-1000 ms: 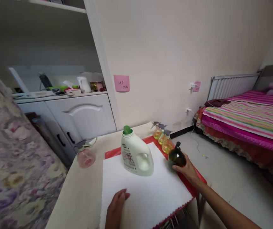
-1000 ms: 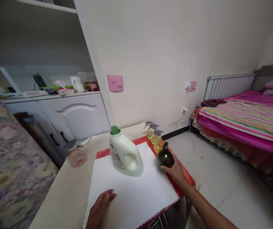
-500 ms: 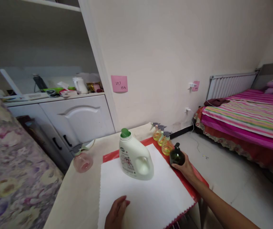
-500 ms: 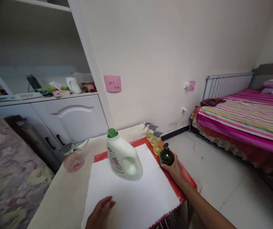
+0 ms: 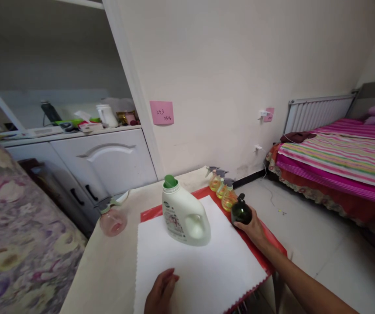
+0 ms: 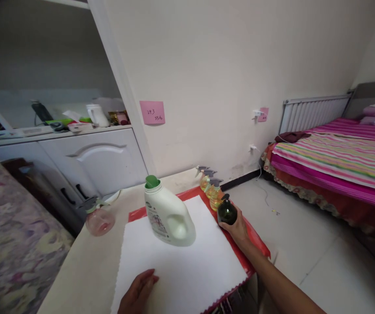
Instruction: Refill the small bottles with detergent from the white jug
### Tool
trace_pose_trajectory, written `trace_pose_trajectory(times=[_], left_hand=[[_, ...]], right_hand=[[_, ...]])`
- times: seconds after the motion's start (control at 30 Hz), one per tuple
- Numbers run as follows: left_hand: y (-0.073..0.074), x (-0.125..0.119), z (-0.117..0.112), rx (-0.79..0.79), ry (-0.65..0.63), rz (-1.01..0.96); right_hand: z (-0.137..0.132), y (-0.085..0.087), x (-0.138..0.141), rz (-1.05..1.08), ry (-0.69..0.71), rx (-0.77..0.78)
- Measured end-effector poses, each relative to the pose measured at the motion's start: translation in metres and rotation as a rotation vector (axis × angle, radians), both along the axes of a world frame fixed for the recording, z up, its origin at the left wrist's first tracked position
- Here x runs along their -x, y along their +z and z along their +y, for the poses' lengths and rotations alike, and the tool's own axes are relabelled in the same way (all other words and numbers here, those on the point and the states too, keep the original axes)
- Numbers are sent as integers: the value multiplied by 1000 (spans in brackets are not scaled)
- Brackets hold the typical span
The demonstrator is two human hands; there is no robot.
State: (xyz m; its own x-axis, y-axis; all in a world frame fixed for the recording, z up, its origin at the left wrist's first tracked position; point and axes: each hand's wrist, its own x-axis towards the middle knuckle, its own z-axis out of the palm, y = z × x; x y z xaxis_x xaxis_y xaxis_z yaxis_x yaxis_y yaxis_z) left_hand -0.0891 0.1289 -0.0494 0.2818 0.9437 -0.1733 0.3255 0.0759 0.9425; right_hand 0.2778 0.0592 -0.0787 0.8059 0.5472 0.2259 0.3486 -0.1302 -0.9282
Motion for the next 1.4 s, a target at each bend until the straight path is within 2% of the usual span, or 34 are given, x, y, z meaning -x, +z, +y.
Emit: trace_pose_trajectory(times=[0.3, 0.67, 0.8, 0.93, 1.03, 1.17, 1.3, 1.4], left_hand=[[6, -3, -4, -9, 23, -19], [9, -5, -5, 18, -11, -8], [4, -4, -4, 4, -30, -22], [0, -2, -4, -34, -28, -93], [-1, -3, -7, -60, 17, -159], [0, -8, -8, -96, 97, -228], [3, -8, -6, -122, 157, -274], [8, 1, -3, -131, 277, -310]], right_hand=[[2, 1, -2, -13, -13, 6], [-1, -12, -6, -15, 18, -16], [-18, -12, -3, -24, -9, -61], [-51, -17, 9, -26, -30, -121], [-73, -25, 32, 6, 71, -99], [-75, -27, 90, 123, 379, -43], [-44, 0, 164, 105, 795, -35], [2, 26, 209, 83, 924, -95]])
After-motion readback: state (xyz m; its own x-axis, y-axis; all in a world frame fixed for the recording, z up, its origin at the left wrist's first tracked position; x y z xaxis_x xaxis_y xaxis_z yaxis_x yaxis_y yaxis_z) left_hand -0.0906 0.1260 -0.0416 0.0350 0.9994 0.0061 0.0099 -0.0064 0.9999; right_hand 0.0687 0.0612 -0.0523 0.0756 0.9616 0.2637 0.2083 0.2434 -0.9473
